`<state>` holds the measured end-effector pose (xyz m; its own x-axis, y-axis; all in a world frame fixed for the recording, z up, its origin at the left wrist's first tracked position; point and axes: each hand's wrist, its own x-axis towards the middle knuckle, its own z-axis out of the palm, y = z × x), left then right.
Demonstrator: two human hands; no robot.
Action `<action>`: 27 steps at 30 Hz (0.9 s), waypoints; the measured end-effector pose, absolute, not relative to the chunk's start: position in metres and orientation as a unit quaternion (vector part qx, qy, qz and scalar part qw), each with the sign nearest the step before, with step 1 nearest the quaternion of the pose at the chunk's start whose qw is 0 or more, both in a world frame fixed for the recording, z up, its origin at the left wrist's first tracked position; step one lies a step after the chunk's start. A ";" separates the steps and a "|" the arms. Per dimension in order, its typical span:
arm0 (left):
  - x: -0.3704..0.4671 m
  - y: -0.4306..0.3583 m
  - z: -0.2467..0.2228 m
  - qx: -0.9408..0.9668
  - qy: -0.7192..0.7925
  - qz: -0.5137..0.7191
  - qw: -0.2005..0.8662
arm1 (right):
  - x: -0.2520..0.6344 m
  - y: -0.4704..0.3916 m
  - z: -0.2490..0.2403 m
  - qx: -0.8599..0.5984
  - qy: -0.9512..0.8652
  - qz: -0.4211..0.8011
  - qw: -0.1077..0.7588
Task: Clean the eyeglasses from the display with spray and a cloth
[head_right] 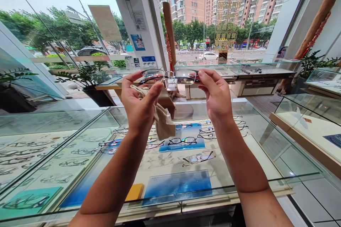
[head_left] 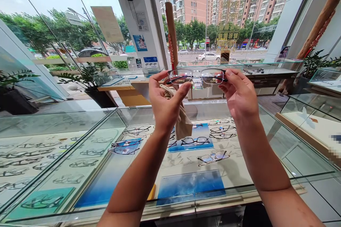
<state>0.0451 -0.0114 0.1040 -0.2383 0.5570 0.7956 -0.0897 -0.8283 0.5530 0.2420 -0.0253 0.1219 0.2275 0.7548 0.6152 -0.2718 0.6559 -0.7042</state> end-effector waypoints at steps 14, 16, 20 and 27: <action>0.051 -0.018 0.106 0.594 0.201 0.774 0.082 | 0.241 -0.019 0.121 -0.254 -0.498 0.355 0.750; 0.049 -0.018 0.106 0.590 0.209 0.775 0.088 | 0.241 -0.020 0.121 -0.255 -0.503 0.348 0.749; 0.046 -0.017 0.104 0.584 0.224 0.777 0.078 | 0.242 -0.020 0.121 -0.264 -0.513 0.334 0.746; 0.045 -0.016 0.103 0.579 0.229 0.776 0.102 | 0.243 -0.018 0.120 -0.264 -0.512 0.335 0.746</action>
